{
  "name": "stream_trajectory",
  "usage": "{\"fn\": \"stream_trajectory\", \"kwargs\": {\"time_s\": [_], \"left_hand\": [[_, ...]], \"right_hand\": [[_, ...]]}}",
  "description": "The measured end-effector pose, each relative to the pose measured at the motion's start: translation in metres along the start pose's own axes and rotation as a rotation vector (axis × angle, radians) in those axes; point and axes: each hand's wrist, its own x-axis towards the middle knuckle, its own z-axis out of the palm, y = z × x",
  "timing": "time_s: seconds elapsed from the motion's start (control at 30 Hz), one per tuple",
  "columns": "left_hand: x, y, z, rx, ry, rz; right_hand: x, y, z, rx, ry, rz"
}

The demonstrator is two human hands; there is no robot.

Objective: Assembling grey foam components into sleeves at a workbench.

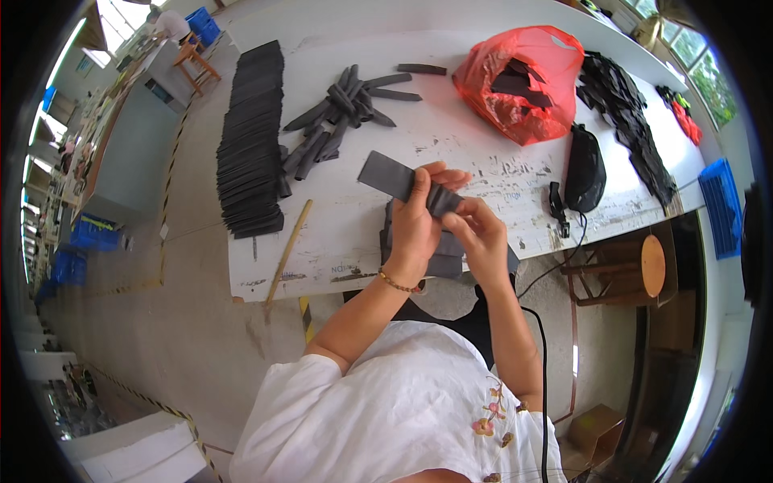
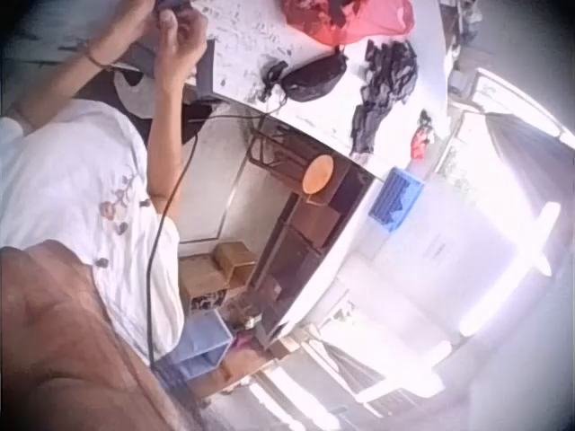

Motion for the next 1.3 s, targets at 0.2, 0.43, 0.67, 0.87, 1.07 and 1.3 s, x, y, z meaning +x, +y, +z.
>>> {"fn": "stream_trajectory", "kwargs": {"time_s": [0.2, 0.43, 0.67, 0.87, 1.07, 1.3], "left_hand": [[0.006, 0.008, 0.000, 0.062, -0.079, 0.095], [0.006, 0.017, -0.013, 0.088, 0.007, 0.107], [0.010, 0.038, -0.034, 0.110, 0.110, 0.143], [0.018, 0.038, -0.032, 0.219, 0.119, 0.158], [0.024, 0.032, -0.047, 0.142, 0.099, 0.078], [0.011, 0.054, -0.064, 0.249, 0.069, -0.167]], "right_hand": [[-0.001, -0.003, 0.006, 0.571, 0.213, 0.376], [0.008, -0.004, 0.005, 0.319, 0.283, 0.255], [0.004, 0.002, 0.002, 0.233, 0.250, 0.220], [-0.002, 0.006, 0.004, 0.396, 0.029, 0.405], [-0.004, -0.001, -0.007, 0.394, 0.056, 0.466], [-0.016, 0.021, -0.023, -0.052, 0.141, -0.100]]}}
